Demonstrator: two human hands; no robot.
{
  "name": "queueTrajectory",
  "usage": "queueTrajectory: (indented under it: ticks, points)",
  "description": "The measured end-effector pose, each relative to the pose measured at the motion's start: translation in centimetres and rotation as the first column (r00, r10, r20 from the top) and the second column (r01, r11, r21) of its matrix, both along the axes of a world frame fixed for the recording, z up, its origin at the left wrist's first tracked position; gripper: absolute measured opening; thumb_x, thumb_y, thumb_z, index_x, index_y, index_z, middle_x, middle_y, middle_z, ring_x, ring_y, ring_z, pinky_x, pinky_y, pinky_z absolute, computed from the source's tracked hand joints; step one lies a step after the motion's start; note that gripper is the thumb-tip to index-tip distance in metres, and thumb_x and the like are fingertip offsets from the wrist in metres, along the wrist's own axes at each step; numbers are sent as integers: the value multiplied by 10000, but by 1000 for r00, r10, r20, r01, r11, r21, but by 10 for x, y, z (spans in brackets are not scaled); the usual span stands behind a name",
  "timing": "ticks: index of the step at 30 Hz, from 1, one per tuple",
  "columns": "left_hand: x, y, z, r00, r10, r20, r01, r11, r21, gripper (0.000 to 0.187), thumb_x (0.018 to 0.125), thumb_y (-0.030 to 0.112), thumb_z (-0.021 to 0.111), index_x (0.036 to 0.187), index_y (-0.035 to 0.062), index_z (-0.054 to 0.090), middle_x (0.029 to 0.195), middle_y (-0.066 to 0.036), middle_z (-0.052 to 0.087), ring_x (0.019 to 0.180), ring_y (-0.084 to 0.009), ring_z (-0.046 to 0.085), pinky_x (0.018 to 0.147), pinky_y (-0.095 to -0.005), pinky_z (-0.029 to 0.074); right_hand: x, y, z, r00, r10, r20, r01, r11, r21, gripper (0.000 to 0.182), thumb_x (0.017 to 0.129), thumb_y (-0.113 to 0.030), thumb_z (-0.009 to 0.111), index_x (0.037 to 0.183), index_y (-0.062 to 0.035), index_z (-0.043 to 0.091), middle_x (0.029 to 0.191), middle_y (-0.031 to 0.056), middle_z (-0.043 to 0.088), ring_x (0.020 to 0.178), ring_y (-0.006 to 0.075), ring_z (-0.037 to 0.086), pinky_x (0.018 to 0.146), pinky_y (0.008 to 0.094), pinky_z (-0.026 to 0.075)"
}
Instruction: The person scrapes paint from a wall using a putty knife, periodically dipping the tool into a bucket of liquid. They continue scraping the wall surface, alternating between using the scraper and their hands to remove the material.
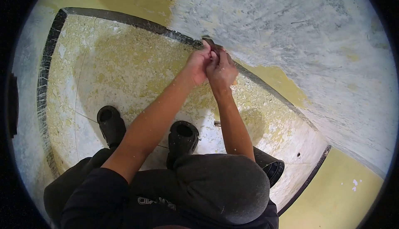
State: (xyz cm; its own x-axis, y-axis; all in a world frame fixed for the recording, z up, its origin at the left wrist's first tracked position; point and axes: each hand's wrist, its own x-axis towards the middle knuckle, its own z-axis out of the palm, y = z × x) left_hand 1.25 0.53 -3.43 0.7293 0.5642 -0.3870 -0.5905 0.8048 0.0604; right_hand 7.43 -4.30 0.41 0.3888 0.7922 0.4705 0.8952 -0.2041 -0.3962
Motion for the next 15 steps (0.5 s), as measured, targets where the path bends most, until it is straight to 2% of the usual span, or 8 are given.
queueTrajectory:
  ticks: [1, 4, 6, 8, 10, 12, 13, 15]
  points:
    - [-10, 4, 3, 1000, -5, -24, 6, 997, 74, 383, 954, 374, 389, 1022, 34, 552, 918, -28, 597, 821, -111, 576, 801, -277, 479, -4, 5, 0, 1000, 8, 16, -8, 1000, 6, 173, 819, -195, 601, 950, -86, 627, 812, 139, 646, 679, 330, 629, 556, 402, 496]
    - [-12, 3, 5, 995, -49, -88, 57, 995, 83, 358, 955, 359, 403, 1023, 40, 552, 914, -27, 594, 820, -116, 571, 810, -277, 474, -5, -1, -6, 1000, 18, 19, -19, 999, 44, 189, 822, -183, 599, 981, -83, 624, 815, 145, 645, 669, 335, 628, 550, 395, 496]
    - [-2, 0, -4, 986, -95, -138, 103, 993, 50, 331, 956, 348, 407, 1020, 55, 548, 928, -28, 589, 830, -114, 566, 815, -272, 470, -2, -10, -9, 999, 2, -46, -1, 1000, 26, 196, 826, -165, 593, 1002, -83, 621, 825, 149, 645, 677, 336, 629, 554, 391, 496]
    - [4, -10, -5, 973, -152, -172, 163, 985, 53, 313, 956, 340, 411, 1013, 68, 556, 932, -27, 593, 838, -115, 569, 811, -278, 473, 4, -20, -16, 986, -91, -139, 93, 996, 5, 193, 821, -151, 597, 1001, -84, 619, 840, 143, 646, 696, 327, 631, 567, 389, 496]
    - [6, -10, -8, 988, -123, -97, 125, 992, 17, 320, 959, 343, 402, 1003, 67, 558, 950, -39, 597, 858, -119, 570, 823, -283, 470, -1, -14, -5, 990, -103, -95, 103, 995, -8, 183, 816, -148, 603, 987, -84, 621, 828, 131, 647, 678, 322, 629, 554, 384, 495]
    - [-3, -2, -1, 998, -59, -22, 60, 995, 76, 319, 962, 334, 390, 987, 58, 549, 962, -50, 597, 847, -125, 568, 829, -284, 471, 1, -4, -5, 999, 32, 35, -35, 995, 90, 182, 817, -150, 605, 987, -87, 621, 821, 128, 646, 667, 314, 632, 544, 376, 497]
    - [-9, 2, 12, 996, -45, -71, 52, 993, 102, 348, 961, 354, 381, 993, 47, 541, 969, -58, 597, 852, -134, 571, 833, -286, 473, -1, 1, -4, 998, 22, 53, -27, 995, 95, 153, 819, -147, 601, 960, -90, 624, 816, 122, 646, 659, 306, 633, 537, 370, 498]
    - [-8, 3, 4, 998, -52, -39, 55, 995, 88, 361, 956, 364, 387, 1003, 42, 544, 971, -58, 598, 858, -138, 573, 830, -286, 474, -2, 0, -5, 999, -6, 44, 3, 997, 75, 140, 816, -143, 601, 941, -85, 625, 814, 117, 648, 657, 302, 633, 539, 369, 499]
